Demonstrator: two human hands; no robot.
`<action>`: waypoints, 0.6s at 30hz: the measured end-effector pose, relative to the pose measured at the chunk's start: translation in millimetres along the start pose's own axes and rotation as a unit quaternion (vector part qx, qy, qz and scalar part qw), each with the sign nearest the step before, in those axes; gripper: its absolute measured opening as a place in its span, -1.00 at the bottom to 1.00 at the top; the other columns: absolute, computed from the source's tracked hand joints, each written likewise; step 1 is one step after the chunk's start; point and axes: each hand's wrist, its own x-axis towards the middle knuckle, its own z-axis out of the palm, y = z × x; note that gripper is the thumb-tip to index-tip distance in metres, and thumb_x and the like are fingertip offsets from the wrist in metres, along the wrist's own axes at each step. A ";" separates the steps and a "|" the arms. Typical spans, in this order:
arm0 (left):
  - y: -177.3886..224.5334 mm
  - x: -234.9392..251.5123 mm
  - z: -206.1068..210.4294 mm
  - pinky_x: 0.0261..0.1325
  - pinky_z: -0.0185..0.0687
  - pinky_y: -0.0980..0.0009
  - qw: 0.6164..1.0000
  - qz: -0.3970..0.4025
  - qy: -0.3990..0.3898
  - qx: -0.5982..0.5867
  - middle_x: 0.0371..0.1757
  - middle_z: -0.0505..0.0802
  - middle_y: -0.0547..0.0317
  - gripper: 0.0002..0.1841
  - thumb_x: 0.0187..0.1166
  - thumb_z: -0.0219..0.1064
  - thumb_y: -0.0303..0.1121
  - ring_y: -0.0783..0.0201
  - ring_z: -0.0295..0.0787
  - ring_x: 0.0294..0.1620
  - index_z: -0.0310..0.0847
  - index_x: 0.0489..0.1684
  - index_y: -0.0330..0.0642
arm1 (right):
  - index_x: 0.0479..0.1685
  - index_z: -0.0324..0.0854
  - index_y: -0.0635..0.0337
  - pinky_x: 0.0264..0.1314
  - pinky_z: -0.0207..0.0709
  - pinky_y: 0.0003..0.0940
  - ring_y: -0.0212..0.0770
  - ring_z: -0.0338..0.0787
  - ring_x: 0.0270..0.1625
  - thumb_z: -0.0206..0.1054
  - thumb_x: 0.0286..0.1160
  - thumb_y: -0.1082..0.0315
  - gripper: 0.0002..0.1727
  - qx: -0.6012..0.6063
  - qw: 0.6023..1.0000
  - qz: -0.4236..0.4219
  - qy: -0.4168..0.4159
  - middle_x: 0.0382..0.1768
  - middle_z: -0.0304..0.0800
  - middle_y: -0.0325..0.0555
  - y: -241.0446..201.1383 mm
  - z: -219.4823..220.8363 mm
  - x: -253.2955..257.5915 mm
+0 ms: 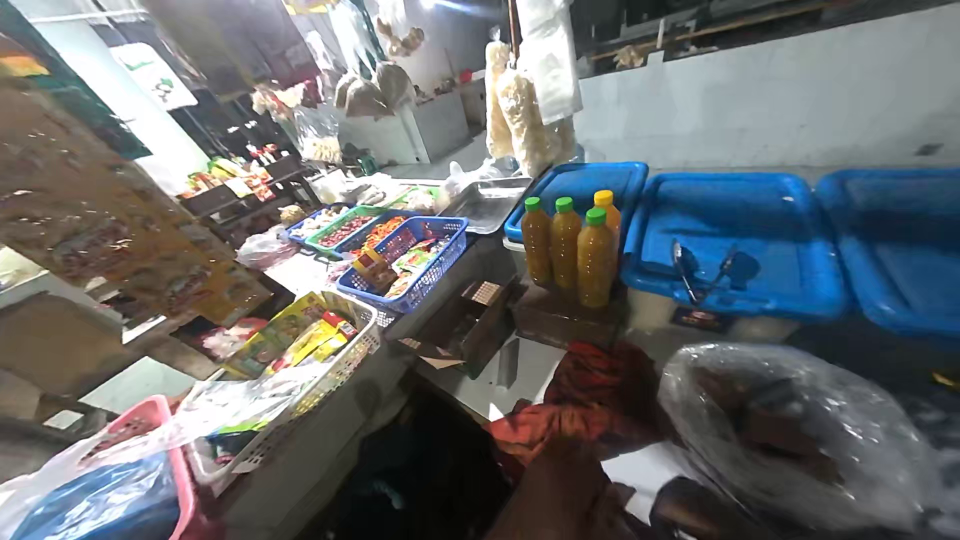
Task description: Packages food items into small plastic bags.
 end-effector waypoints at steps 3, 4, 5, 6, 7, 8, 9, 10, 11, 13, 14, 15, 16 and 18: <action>7.2 14.2 -11.8 0.29 0.72 0.24 0.998 -0.033 0.016 0.051 0.04 0.85 0.15 -0.85 0.57 0.39 -0.28 0.25 0.77 0.17 0.85 -0.13 -0.07 | -0.03 0.82 0.12 0.41 0.62 -0.10 -0.08 0.78 0.25 0.40 0.60 0.15 -0.75 -0.026 0.996 -0.004 0.081 0.04 0.87 -0.03 1.6 2.5 12.2; 12.1 17.5 -12.1 0.26 0.76 0.28 0.997 -0.035 0.036 0.057 0.08 0.85 0.15 -0.84 0.51 0.40 -0.38 0.27 0.78 0.17 0.87 -0.07 -0.06 | 0.03 0.83 0.05 0.45 0.60 -0.18 -0.17 0.76 0.30 0.38 0.63 0.15 -0.76 -0.055 0.991 -0.024 0.116 0.09 0.88 -0.14 1.5 5.1 15.0; 14.8 19.9 -9.9 0.23 0.78 0.32 0.996 -0.026 0.063 0.064 0.10 0.86 0.16 -0.81 0.47 0.40 -0.45 0.31 0.79 0.16 0.87 -0.06 -0.06 | 0.07 0.82 -0.01 0.53 0.54 -0.23 -0.20 0.70 0.41 0.37 0.64 0.16 -0.78 -0.092 0.984 -0.052 0.144 0.18 0.85 -0.20 2.4 7.1 16.1; 13.9 22.4 -7.8 0.21 0.77 0.38 0.993 -0.013 0.089 0.073 0.13 0.84 0.15 -0.79 0.46 0.36 -0.49 0.34 0.78 0.16 0.87 -0.05 -0.07 | 0.11 0.81 -0.04 0.61 0.48 -0.22 -0.17 0.63 0.51 0.37 0.65 0.18 -0.78 -0.114 0.977 -0.074 0.165 0.30 0.81 -0.19 2.9 6.6 17.0; 10.9 24.1 -6.9 0.21 0.76 0.43 0.990 -0.001 0.113 0.083 0.14 0.82 0.13 -0.78 0.49 0.33 -0.48 0.36 0.77 0.17 0.87 -0.05 -0.09 | 0.18 0.80 -0.04 0.67 0.45 -0.16 -0.09 0.58 0.58 0.37 0.66 0.19 -0.76 -0.132 0.970 -0.094 0.180 0.39 0.76 -0.11 4.0 3.8 16.3; 7.2 24.0 -7.1 0.21 0.74 0.45 0.986 0.005 0.134 0.095 0.14 0.81 0.09 -0.79 0.51 0.31 -0.45 0.35 0.76 0.16 0.86 -0.06 -0.11 | 0.26 0.77 -0.03 0.68 0.45 -0.12 -0.05 0.58 0.59 0.38 0.65 0.19 -0.71 -0.138 0.966 -0.096 0.199 0.43 0.73 -0.05 3.8 -1.8 12.5; 3.4 22.1 -8.6 0.18 0.74 0.47 0.983 0.000 0.147 0.110 0.14 0.80 0.06 -0.79 0.52 0.31 -0.42 0.35 0.76 0.15 0.86 -0.05 -0.11 | 0.30 0.75 0.00 0.66 0.48 -0.12 -0.07 0.61 0.56 0.39 0.65 0.15 -0.66 -0.133 0.963 -0.073 0.222 0.40 0.73 -0.04 1.6 -11.5 5.6; -0.8 19.0 -10.8 0.18 0.74 0.45 0.981 -0.009 0.152 0.121 0.14 0.80 0.02 -0.79 0.52 0.31 -0.39 0.32 0.76 0.15 0.86 -0.04 -0.13 | 0.27 0.75 0.01 0.58 0.56 -0.19 -0.17 0.68 0.48 0.35 0.67 0.15 -0.68 -0.135 0.958 -0.029 0.251 0.33 0.78 -0.09 0.3 -23.8 -2.7; -5.6 15.3 -12.1 0.21 0.73 0.42 0.979 -0.021 0.156 0.127 0.15 0.81 -0.02 -0.78 0.52 0.32 -0.38 0.28 0.76 0.17 0.86 -0.03 -0.14 | 0.18 0.76 0.01 0.43 0.66 -0.29 -0.29 0.77 0.32 0.30 0.68 0.16 -0.73 -0.154 0.946 0.027 0.285 0.19 0.85 -0.18 2.2 -36.9 -10.0; -15.7 7.4 -11.6 0.21 0.73 0.39 0.978 -0.039 0.157 0.128 0.16 0.80 -0.06 -0.78 0.49 0.34 -0.40 0.24 0.76 0.18 0.85 -0.02 -0.19 | 0.01 0.79 0.03 0.07 0.79 -0.37 -0.41 0.85 -0.03 0.25 0.67 0.21 -0.78 -0.207 0.921 0.141 0.300 -0.06 0.87 -0.25 11.2 -63.2 -14.2; -20.4 4.2 -10.1 0.21 0.72 0.41 0.978 -0.043 0.158 0.126 0.16 0.80 -0.05 -0.78 0.49 0.33 -0.41 0.25 0.76 0.18 0.85 -0.03 -0.20 | 0.02 0.78 0.04 -0.02 0.80 -0.35 -0.40 0.85 -0.11 0.23 0.68 0.24 -0.78 -0.226 0.918 0.184 0.269 -0.10 0.86 -0.26 16.6 -74.9 -12.1; -23.6 1.6 -7.9 0.21 0.72 0.43 0.979 -0.044 0.159 0.123 0.15 0.80 -0.04 -0.78 0.49 0.32 -0.41 0.27 0.76 0.18 0.85 -0.04 -0.20 | 0.03 0.78 0.07 -0.04 0.80 -0.26 -0.31 0.86 -0.13 0.22 0.67 0.30 -0.78 -0.248 0.918 0.211 0.226 -0.11 0.86 -0.21 22.6 -83.5 -7.9; -25.7 -0.6 -5.4 0.22 0.71 0.47 0.979 -0.043 0.160 0.118 0.14 0.81 -0.01 -0.78 0.50 0.31 -0.41 0.30 0.76 0.19 0.86 -0.05 -0.20 | 0.05 0.79 0.11 -0.03 0.79 -0.15 -0.19 0.87 -0.12 0.23 0.66 0.36 -0.78 -0.265 0.919 0.231 0.177 -0.12 0.86 -0.13 28.4 -88.3 -2.5; -28.6 -3.6 -0.4 0.22 0.70 0.52 0.980 -0.036 0.164 0.105 0.11 0.83 0.03 -0.78 0.49 0.29 -0.43 0.35 0.76 0.18 0.87 -0.08 -0.18 | 0.06 0.79 0.15 0.10 0.75 0.02 0.00 0.86 0.01 0.25 0.61 0.41 -0.77 -0.281 0.910 0.294 0.081 -0.06 0.85 0.00 45.8 -88.8 11.9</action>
